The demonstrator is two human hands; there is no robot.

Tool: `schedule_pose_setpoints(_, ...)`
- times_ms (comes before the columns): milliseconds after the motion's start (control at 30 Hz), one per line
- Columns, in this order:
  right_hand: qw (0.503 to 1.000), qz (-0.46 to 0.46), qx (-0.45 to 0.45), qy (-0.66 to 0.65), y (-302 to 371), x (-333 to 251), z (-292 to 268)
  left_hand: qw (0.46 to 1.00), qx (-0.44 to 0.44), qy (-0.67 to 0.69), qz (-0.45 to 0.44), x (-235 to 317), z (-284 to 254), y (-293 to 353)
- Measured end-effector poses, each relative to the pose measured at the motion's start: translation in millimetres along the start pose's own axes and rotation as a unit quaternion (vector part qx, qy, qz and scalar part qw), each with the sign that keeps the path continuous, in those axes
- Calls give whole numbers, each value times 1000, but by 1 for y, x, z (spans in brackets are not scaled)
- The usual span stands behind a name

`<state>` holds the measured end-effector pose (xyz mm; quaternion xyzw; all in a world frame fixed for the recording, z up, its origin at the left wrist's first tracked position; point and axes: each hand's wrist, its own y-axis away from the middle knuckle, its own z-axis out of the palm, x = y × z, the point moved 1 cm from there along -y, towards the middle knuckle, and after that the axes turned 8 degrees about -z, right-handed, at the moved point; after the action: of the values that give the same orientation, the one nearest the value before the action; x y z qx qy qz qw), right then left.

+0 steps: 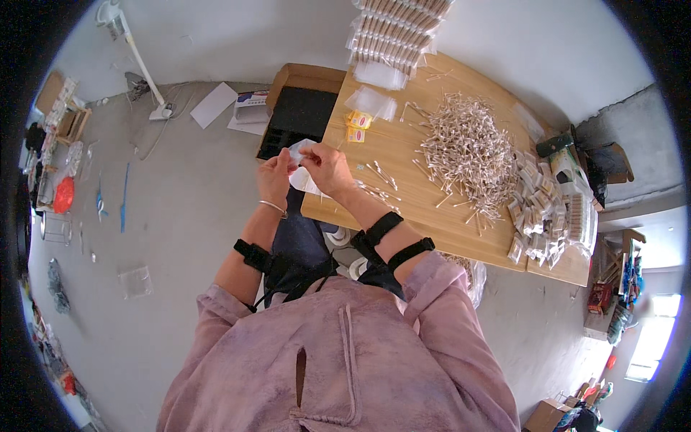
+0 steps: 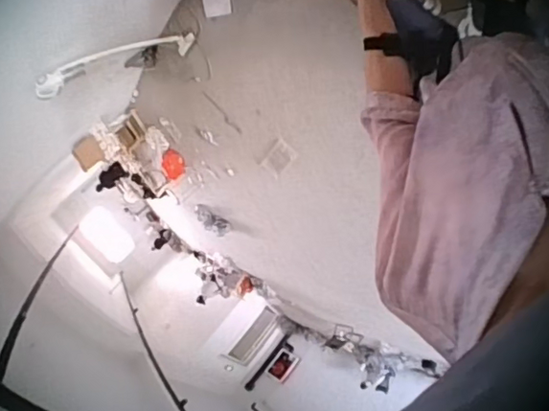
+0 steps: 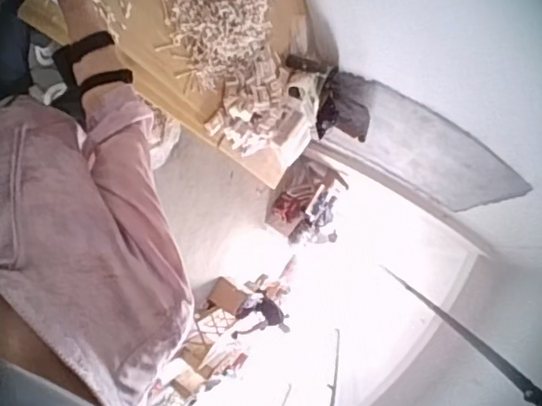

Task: Gathering loose cotton swabs from a pile and placing them neatly into small plastic bags.

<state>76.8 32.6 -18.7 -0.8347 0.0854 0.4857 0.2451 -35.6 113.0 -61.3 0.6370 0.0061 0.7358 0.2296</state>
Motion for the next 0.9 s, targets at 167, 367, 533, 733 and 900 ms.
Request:
schedule_pose_setpoints(167,977,-155,-15,142,5,3,-1,995,27,-90,17,-6,-1,-4)
schedule_pose_setpoints(367,934,-218,-34,281,8,-1,-6,974,92,-198,55,-6,2,0)
schedule_pose_setpoints(533,903,-261,-75,333,10,-2,-5,977,70,-191,55,-8,0,-2)
schedule_pose_setpoints(733,966,-105,-21,236,7,-5,5,989,-85,-45,116,-22,-3,-9)
schedule_pose_setpoints(900,995,100,-15,28,4,18,-8,984,-161,33,74,-22,10,-5)
